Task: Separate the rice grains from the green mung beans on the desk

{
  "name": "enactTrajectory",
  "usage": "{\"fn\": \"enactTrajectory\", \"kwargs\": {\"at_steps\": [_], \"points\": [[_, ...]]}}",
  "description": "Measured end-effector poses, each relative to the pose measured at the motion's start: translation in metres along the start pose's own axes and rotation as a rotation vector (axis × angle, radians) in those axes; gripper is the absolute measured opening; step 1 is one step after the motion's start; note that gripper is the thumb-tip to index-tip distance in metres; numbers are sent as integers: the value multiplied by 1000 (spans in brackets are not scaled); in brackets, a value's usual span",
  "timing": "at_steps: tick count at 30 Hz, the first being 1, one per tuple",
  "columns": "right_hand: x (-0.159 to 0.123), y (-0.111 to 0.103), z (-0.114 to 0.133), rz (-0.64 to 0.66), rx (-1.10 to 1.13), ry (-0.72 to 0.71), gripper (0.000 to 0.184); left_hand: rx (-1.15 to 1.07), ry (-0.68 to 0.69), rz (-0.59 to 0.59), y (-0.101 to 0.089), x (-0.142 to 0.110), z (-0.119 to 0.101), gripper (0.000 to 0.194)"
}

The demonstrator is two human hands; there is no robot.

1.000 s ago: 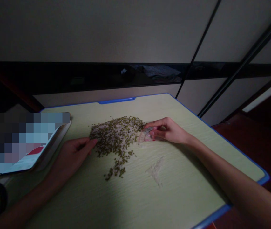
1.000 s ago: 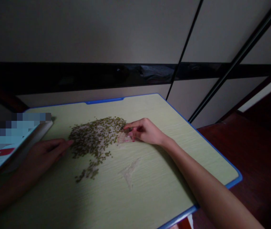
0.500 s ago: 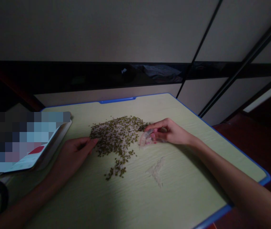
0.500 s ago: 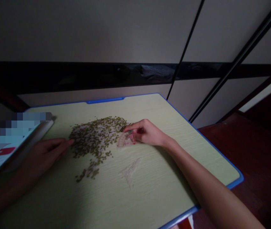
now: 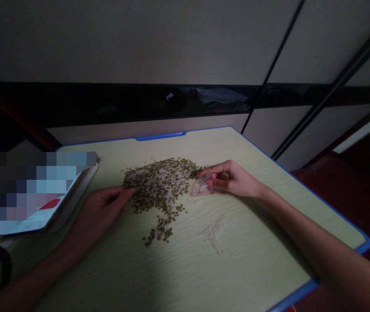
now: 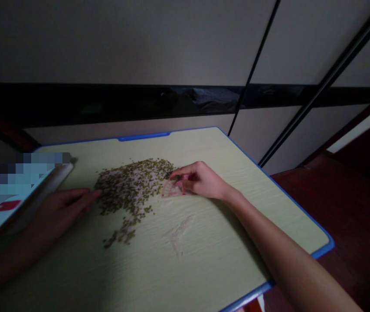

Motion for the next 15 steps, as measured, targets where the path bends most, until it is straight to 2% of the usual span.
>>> {"fn": "enactTrajectory", "kwargs": {"at_steps": [15], "points": [[2,5,-1,-76,-19,-5,31,4,21,18,-1,1,2,36]]}}
Point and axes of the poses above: each hand's wrist, its own x-axis towards the middle knuckle, its own y-axis out of the palm, z = x × y, the point moved 4 cm from there along x, towards the middle knuckle, and after that the axes turned 1 degree about -y, right-handed, at the moved point
